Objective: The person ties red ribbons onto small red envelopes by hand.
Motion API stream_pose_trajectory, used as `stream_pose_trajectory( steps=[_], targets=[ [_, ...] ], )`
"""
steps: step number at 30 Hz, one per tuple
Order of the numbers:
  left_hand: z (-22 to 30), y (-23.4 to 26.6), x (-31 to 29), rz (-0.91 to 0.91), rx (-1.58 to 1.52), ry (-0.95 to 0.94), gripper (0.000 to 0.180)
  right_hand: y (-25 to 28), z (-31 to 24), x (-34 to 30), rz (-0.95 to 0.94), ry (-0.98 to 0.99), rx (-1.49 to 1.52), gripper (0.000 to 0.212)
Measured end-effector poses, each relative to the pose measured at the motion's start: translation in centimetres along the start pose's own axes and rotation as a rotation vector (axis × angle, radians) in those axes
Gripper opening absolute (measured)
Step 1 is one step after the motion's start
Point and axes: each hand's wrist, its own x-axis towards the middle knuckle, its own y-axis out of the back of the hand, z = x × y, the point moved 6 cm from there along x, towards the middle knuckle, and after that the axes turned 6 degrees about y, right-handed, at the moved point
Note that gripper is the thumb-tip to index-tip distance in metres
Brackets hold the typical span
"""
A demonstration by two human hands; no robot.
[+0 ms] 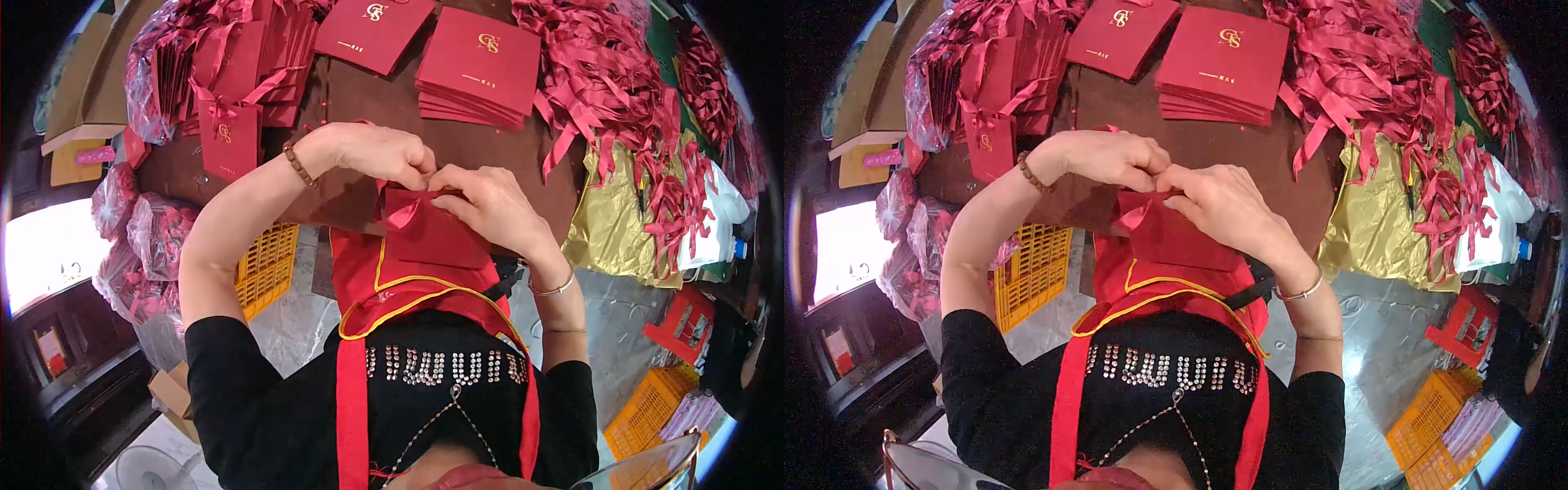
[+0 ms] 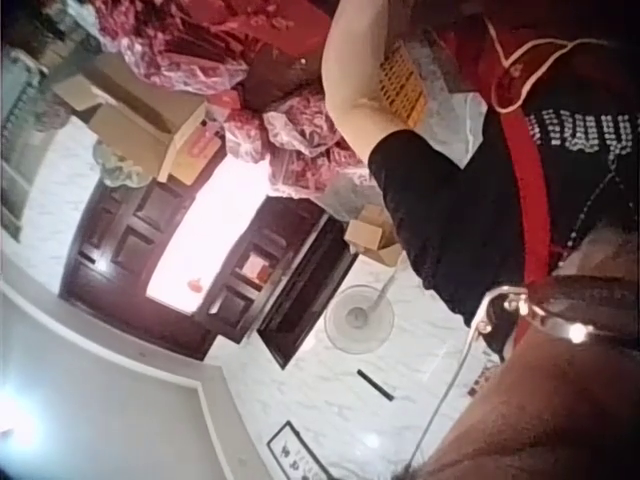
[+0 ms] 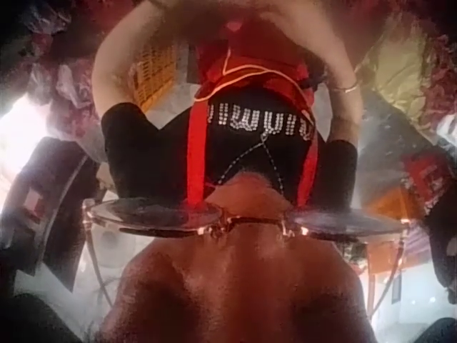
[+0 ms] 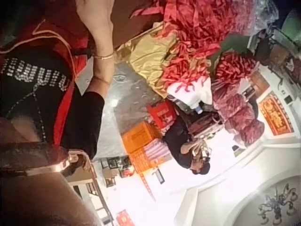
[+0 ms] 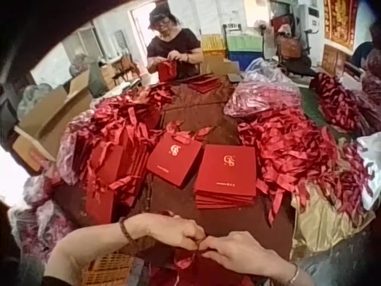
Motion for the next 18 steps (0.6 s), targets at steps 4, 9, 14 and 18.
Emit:
stream_pose_trajectory(
  steps=[4,9,14,18],
  targets=[
    [-0.1,-0.2,0.1,-0.012,0.040,-0.061,0.019,-0.2,0.1,0.0,0.004,0.037,0.000,0.014],
    [0.1,-0.7,0.3,0.103,-0.033,-0.166,0.016,-0.2,-0.1,0.0,-0.064,0.021,-0.058,0.014],
    [-0.8,-0.7,0.8,0.267,-0.061,-0.150,0.020,-0.2,0.2,0.0,-0.064,0.041,-0.092,0.016],
    [-1.0,-0.3,0.8,0.384,-0.081,-0.136,0.023,0.3,0.5,0.2,-0.059,0.039,-0.081,0.018]
  ],
)
